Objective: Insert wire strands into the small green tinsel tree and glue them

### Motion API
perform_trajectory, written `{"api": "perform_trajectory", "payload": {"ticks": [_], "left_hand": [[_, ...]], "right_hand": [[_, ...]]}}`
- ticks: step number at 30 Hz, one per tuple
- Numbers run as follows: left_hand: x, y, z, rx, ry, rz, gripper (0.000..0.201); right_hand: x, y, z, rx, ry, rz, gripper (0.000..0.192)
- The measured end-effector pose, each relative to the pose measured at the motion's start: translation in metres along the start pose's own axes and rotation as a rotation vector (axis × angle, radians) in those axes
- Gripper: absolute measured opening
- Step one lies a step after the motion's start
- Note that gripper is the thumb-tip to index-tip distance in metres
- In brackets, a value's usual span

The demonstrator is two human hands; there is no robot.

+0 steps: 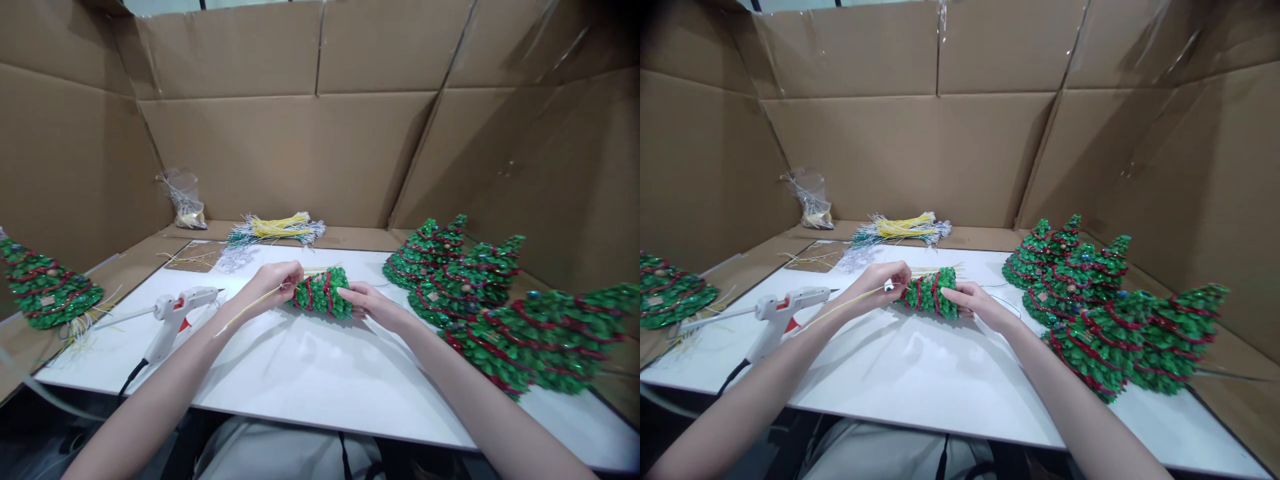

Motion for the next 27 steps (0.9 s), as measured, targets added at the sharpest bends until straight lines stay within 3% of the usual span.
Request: {"api": "perform_trajectory", "payload": {"ticks": [20, 27], "left_hand": [[0.0001, -0.0057, -0.0072, -0.104, 0.007, 0.081, 0.014], [0.0012, -0.0066, -0.0061, -0.033, 0.029, 0.075, 0.015]], "right_hand": [[0.0, 0.0043, 0.0035, -0.067, -0.059, 0.024, 0.042], [0.0, 0.0034, 0.0031, -0.04, -0.07, 0.026, 0.042]]}}
Point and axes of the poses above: each hand's wrist, its own x-axis towards the middle knuckle, its own y-axis out of the back of the hand, z = x × y, the point moved 2 cm from there along x, towards the middle knuckle, and after that the axes turned 12 degrees about -z, right-handed, at the moved point
